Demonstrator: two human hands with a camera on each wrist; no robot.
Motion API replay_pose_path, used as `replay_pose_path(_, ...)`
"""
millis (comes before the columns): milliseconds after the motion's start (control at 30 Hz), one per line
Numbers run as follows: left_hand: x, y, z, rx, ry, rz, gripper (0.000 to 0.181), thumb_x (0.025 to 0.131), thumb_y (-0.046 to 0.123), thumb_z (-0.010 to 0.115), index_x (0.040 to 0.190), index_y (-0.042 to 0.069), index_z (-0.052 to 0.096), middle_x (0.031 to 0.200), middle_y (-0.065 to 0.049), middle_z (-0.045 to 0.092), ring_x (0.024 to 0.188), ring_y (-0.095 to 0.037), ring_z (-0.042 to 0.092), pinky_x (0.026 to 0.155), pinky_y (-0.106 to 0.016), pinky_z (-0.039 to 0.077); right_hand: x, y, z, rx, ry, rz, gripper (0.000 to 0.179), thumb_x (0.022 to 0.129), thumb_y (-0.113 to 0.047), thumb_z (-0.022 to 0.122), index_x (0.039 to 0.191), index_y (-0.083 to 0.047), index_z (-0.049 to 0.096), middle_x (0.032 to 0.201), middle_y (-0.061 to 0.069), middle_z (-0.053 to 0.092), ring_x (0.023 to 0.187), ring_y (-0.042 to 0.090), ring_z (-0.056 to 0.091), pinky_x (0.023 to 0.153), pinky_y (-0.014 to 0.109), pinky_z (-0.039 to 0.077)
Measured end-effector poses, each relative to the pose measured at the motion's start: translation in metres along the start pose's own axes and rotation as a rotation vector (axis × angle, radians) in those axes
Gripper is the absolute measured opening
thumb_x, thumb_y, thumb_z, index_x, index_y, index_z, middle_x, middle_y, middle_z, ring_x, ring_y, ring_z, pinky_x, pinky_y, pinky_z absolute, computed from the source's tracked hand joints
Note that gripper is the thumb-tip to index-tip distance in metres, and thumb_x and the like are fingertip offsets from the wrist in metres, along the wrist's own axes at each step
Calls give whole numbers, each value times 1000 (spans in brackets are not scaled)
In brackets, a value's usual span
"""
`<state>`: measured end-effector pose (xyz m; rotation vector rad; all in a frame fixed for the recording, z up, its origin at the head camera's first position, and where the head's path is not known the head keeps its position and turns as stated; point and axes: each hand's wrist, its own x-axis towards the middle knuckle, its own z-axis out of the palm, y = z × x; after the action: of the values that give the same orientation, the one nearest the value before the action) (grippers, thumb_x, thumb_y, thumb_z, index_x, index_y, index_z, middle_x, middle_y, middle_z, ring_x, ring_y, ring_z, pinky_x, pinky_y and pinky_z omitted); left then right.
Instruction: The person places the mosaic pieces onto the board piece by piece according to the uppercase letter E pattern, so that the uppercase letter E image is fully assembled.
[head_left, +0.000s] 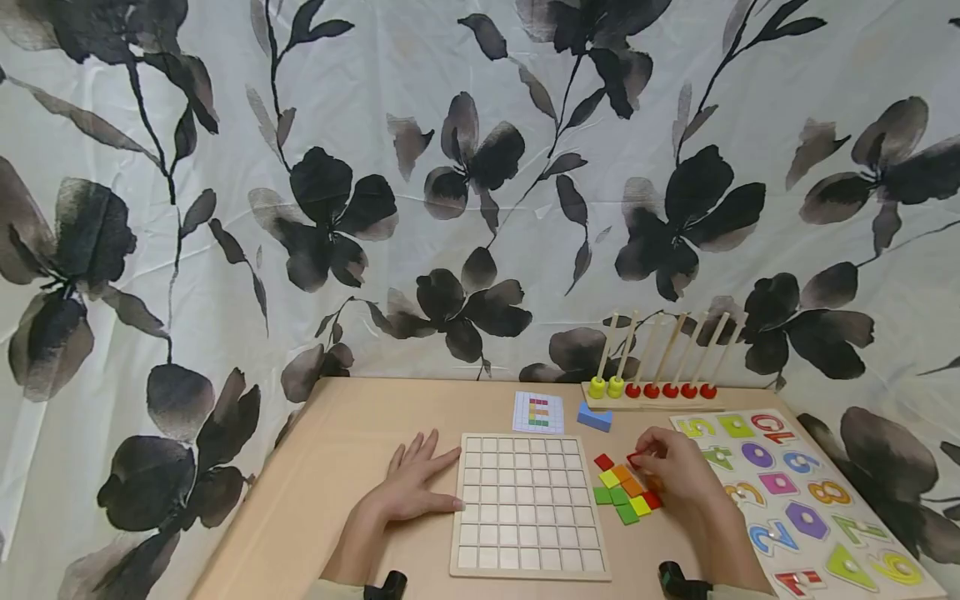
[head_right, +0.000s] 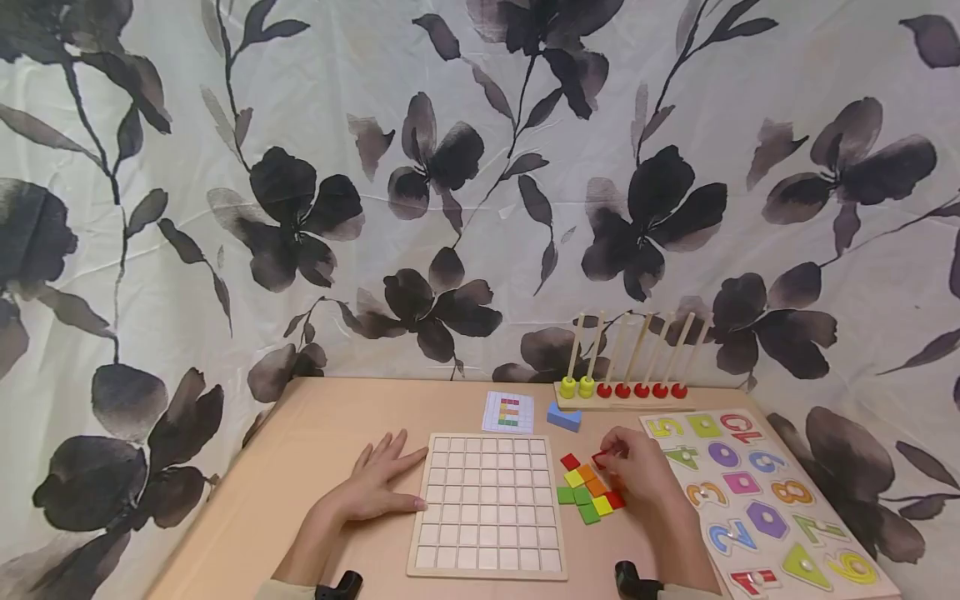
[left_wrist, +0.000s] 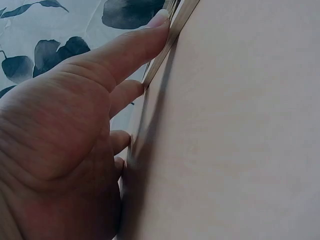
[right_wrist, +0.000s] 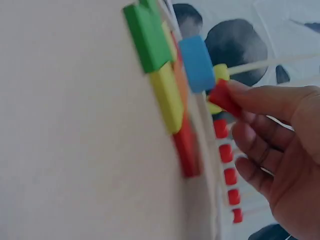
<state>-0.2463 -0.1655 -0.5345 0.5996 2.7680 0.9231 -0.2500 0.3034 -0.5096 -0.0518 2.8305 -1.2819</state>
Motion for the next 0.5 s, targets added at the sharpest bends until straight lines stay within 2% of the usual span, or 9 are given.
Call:
replay_pose_path(167,0,-1,1,12,-6,-3,90,81,58,82,157,22,49,174,-23,11,161,-47,1,125,-69,-4,3,-23,2,66,110,-96,18,102,-9,66,119,-5,66,103,12,68,86,25,67,69,20,58)
replay_pose_path(267,0,0,0,22,-5,3,89,81,59,81,157,22,49,173,-23,12,160,-48,2,125,-69,-3,6,-42,11,129,153,-150,16,102,-10,66,117,-6,69,104,14,72,86,29,74,74,20,61)
replay_pose_path(500,0,1,-2,32,-9,0,90,82,60,81,157,23,48,173,-23,12,161,-48,2,126,-69,-3,11,-86,41,220,160,-241,26,98,-3,70,124,-6,71,110,14,73,88,19,73,78,23,63)
